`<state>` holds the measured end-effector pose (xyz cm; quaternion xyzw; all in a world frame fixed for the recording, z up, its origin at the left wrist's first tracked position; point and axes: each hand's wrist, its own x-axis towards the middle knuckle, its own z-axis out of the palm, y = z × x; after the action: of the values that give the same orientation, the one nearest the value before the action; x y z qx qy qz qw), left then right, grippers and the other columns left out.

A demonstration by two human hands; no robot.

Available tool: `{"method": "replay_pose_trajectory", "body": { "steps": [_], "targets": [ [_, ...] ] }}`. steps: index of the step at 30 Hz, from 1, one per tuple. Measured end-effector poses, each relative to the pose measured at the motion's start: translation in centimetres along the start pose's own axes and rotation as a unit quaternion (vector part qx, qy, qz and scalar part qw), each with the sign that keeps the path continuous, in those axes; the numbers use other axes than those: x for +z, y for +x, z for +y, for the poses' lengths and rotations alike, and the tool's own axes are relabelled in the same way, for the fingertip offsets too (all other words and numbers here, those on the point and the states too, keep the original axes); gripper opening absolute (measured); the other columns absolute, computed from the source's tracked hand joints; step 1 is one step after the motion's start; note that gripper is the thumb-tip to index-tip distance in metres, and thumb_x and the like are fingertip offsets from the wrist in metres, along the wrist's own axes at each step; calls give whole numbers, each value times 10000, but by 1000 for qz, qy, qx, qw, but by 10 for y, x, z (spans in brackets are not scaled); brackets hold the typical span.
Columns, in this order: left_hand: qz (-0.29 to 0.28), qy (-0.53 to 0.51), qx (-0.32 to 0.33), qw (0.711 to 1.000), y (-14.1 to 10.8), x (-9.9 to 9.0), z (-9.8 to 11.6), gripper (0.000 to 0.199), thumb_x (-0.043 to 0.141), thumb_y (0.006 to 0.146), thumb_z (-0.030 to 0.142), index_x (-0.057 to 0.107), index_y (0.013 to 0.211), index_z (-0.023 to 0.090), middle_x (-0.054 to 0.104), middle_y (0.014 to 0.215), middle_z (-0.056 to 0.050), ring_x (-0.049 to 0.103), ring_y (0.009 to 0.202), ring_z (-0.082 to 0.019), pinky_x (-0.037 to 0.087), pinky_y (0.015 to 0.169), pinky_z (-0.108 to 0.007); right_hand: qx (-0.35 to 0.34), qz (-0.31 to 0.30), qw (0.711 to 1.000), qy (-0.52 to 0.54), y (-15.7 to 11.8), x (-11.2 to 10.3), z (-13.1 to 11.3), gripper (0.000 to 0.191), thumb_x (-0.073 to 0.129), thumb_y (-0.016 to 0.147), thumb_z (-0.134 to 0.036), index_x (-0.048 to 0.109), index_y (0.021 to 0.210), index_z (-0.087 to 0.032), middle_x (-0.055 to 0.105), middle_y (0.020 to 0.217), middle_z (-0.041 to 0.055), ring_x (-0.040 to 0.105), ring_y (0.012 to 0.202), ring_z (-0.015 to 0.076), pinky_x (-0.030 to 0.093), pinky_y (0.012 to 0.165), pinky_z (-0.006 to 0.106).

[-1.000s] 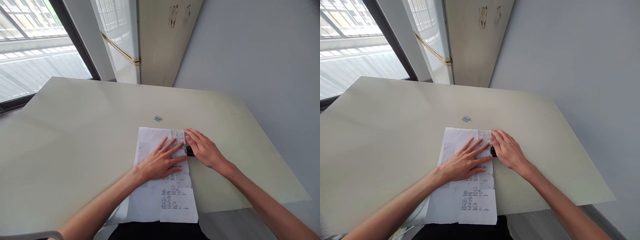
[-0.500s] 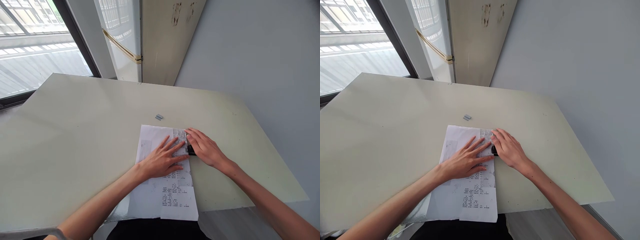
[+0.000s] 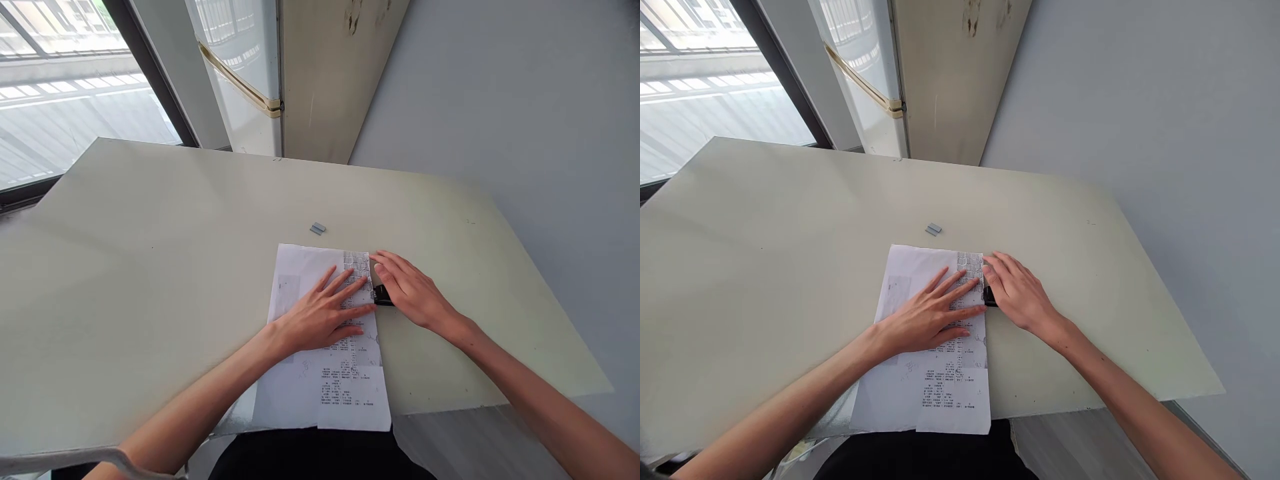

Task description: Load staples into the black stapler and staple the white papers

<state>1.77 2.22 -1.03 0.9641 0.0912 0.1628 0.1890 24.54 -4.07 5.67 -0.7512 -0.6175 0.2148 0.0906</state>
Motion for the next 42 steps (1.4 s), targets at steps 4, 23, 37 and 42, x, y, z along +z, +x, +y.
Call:
{"method": "replay_pose_trajectory", "body": {
  "steps": [4, 23, 37, 42],
  "targets": [
    [-6, 4, 2, 1000, 0, 1, 0, 521, 515, 1087, 505, 490, 1584, 355, 163, 1768, -19, 147, 1631, -344, 128, 1337, -600, 8, -4, 1000, -5, 1, 0, -1, 552, 230, 1100, -540, 557, 1493, -330, 507, 1633, 10, 450, 1527, 273, 424, 1232, 541],
    [-13, -2, -4, 1000, 1, 3, 1, 505, 508, 1088, 509, 507, 1569, 356, 139, 1774, -1, 126, 1637, -335, 114, 1342, -598, -9, 26, 999, -24, 2, 8, 3, 530, 268, 1095, -518, 594, 1465, -324, 549, 1600, 9, 474, 1508, 286, 433, 1224, 555],
    [-22, 10, -2, 1000, 2, 3, 1, 501, 503, 1089, 512, 532, 1553, 324, 173, 1770, -38, 141, 1635, -340, 129, 1337, -601, -20, 36, 998, -57, 3, 13, 1, 529, 238, 1104, -478, 595, 1464, -327, 544, 1603, 35, 480, 1501, 289, 433, 1209, 570],
    [-27, 12, -5, 1000, 2, 2, 1, 496, 510, 1088, 507, 543, 1543, 314, 162, 1772, -48, 131, 1634, -348, 130, 1336, -600, -33, 48, 993, -101, 4, 18, -1, 539, 232, 1108, -445, 567, 1508, -308, 542, 1603, 59, 487, 1493, 294, 433, 1207, 556]
  ]
}}
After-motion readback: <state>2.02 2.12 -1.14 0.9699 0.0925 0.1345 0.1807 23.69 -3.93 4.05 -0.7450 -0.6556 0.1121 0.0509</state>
